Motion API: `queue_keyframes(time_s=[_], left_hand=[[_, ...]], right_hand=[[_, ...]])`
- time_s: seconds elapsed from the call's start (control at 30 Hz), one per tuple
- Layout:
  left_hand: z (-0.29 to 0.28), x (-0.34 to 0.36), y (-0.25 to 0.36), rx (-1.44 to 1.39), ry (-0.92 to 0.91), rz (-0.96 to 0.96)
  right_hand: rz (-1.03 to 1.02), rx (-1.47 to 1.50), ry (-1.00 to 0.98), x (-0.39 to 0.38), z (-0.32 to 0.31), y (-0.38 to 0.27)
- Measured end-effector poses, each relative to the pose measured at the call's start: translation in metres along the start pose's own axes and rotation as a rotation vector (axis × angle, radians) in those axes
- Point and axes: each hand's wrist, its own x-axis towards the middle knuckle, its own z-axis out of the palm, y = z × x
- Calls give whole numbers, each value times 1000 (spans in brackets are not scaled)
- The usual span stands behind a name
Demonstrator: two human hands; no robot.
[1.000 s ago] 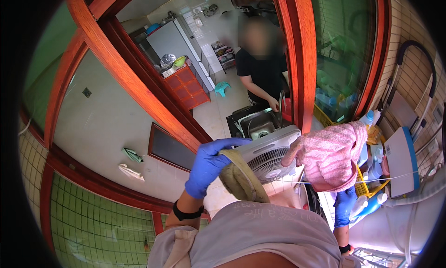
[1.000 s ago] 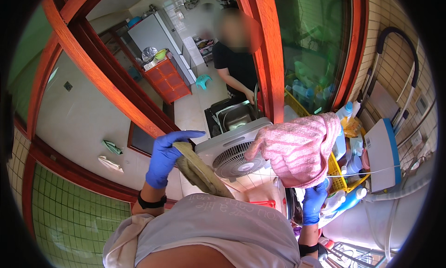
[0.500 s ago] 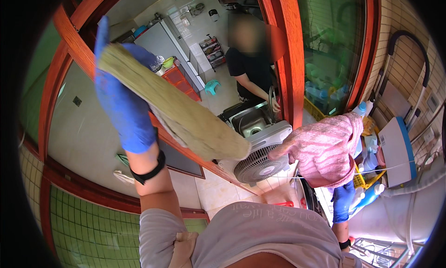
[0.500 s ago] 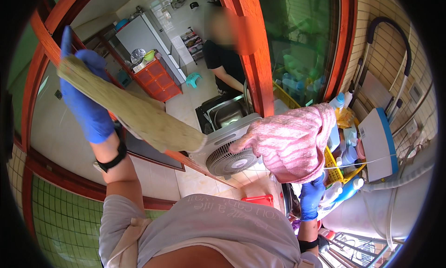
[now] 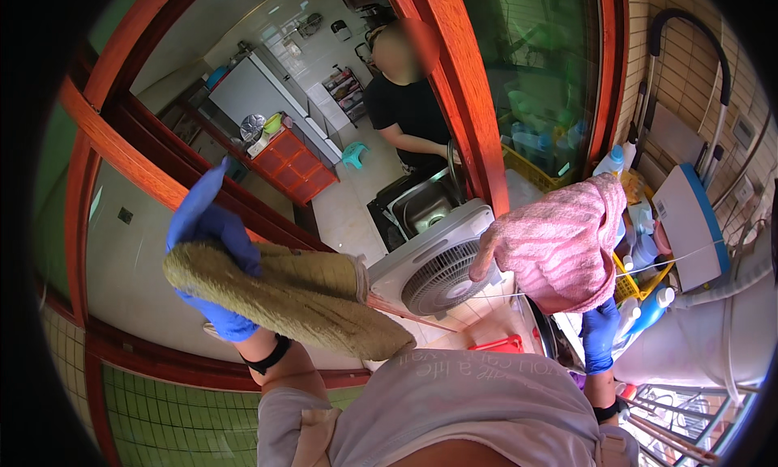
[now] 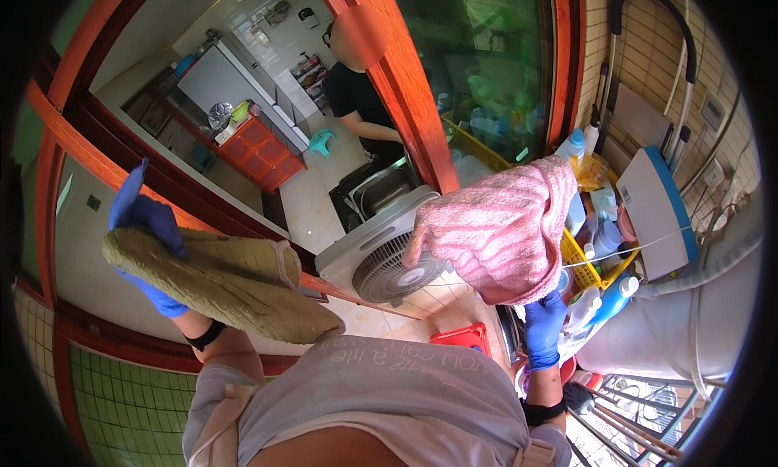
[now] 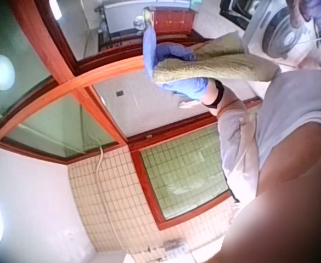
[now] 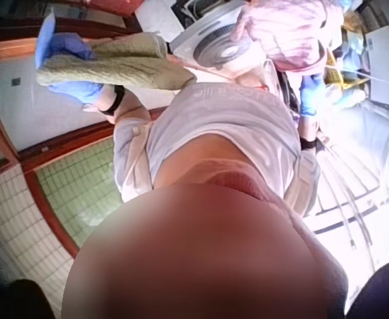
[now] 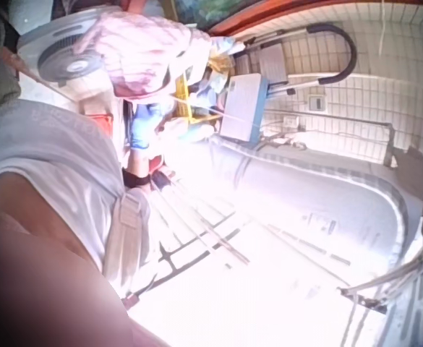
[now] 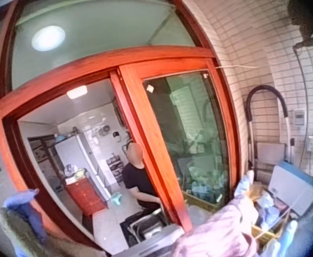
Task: The person cleans a large glass window using a squeegee and cloths. They wipe the glass with a cloth, use a squeegee to remove water, and then dry the surface with another cloth. The person also wipes the wooden window frame and handles a red bucket.
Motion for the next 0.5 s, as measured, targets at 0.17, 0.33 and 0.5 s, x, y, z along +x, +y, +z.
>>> queue_keyframes(time_s=[0.17, 0.33, 0.5], left_hand=[[-3, 13, 1, -1, 204, -2], [-61, 44, -11, 37, 238, 38], [-101, 79, -33, 17, 68, 83]], right_hand=[[30, -43, 25, -4, -4, -7], [100, -17, 2, -4, -4, -14], [6, -47, -8, -2, -5, -4]])
